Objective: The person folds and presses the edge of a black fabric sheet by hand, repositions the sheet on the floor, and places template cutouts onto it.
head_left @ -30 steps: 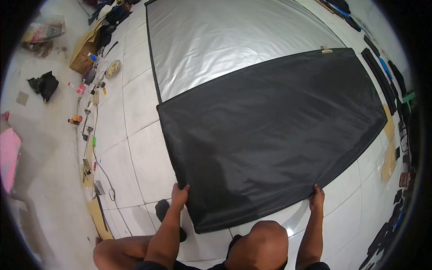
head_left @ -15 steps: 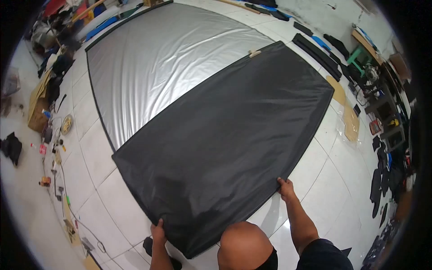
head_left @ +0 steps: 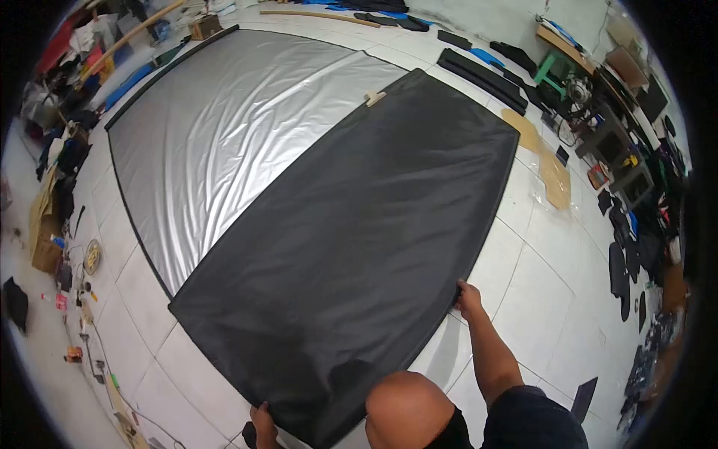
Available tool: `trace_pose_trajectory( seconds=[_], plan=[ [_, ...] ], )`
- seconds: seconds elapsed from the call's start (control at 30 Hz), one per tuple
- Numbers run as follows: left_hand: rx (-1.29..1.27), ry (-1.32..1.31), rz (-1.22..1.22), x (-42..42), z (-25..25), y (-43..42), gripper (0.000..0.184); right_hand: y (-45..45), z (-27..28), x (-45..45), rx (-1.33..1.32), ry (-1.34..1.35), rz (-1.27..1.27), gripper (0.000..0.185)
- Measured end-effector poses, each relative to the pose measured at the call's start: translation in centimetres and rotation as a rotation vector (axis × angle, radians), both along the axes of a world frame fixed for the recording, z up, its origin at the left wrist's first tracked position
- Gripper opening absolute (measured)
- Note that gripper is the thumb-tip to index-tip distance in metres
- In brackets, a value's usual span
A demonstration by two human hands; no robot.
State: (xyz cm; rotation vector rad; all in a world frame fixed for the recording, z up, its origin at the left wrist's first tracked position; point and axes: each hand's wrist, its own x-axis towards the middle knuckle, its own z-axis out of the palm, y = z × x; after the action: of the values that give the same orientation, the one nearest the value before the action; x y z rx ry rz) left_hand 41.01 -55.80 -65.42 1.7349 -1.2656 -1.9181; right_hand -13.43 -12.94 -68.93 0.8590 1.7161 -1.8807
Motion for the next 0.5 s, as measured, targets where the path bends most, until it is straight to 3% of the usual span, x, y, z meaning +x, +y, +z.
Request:
trace_pose_trajectory(
  seconds=[0.07, 0.2, 0.3, 0.37, 0.5],
  plan=[
    [-0.098, -0.141, 0.056, -0.8, -0.7, 0.6, 0.049, -0.6, 0.1, -0.4, 0.257, 0.151, 0.157, 0.030],
    [-0.122, -0.024, 0.100, -1.1, -2.0, 1.2, 0.051, 0.7, -2.7, -0.3, 0.360, 0.250, 0.192, 0.029],
    [-0.238, -0.251, 0.098, -1.0, -2.3, 0.7, 0.052, -0.4, -1.8, 1.1, 0.359, 0.227, 0.140, 0.027],
    [-0.216, -0.160, 0.146, -1.0, -1.5, 1.4, 0.043, -0.8, 0.7, 1.2, 0.356, 0.172, 0.148, 0.029],
    [-0.022, 0.019, 0.288, -0.2, 0.7, 2.0, 0.046, -1.0, 0.9, 1.2, 0.272, 0.138, 0.131, 0.034]
  ],
)
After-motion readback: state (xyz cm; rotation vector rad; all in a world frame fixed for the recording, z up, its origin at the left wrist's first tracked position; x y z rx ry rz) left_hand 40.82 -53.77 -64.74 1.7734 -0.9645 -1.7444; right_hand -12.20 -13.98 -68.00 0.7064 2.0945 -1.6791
